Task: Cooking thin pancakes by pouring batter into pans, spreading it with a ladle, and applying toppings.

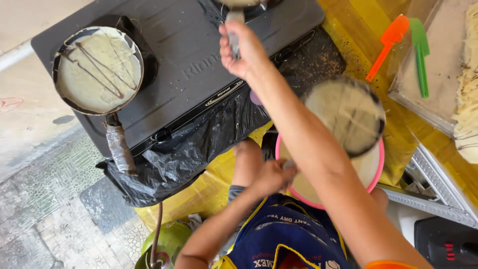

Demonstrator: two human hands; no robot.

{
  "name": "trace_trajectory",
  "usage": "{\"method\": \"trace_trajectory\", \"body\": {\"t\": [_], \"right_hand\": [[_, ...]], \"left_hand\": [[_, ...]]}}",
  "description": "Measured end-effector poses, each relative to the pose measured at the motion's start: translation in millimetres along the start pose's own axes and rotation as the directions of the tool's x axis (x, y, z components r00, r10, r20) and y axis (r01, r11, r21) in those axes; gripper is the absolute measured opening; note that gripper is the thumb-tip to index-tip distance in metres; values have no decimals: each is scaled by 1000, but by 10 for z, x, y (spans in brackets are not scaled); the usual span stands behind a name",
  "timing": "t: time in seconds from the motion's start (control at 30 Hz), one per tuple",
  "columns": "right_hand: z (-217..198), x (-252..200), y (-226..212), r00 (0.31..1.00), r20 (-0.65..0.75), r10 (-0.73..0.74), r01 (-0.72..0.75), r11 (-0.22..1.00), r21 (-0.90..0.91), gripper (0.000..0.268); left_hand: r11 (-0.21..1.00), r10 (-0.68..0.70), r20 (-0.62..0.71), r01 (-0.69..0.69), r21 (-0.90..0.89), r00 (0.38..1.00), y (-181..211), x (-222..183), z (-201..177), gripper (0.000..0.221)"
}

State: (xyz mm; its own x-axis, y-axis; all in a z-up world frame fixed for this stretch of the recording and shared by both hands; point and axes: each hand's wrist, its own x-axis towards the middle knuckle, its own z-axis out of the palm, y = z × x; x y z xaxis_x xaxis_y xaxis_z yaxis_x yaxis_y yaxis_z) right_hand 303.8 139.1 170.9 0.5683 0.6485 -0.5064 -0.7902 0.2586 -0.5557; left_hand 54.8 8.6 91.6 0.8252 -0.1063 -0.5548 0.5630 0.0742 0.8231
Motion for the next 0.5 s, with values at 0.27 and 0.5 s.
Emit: {"method": "trace_trajectory", "body": {"t": [0.27, 0.5], "right_hand": [[-303, -1710, -1314, 938, 335, -83, 58, 995, 84, 26], [-1942, -2921, -1225, 891, 423, -166, 172, 985, 23, 62]], "left_hand": [[947, 192, -374, -271, -171, 907, 1406, 434, -1359, 37], [838, 59, -504, -317, -445, 862, 1634, 1146, -2023, 40]]}}
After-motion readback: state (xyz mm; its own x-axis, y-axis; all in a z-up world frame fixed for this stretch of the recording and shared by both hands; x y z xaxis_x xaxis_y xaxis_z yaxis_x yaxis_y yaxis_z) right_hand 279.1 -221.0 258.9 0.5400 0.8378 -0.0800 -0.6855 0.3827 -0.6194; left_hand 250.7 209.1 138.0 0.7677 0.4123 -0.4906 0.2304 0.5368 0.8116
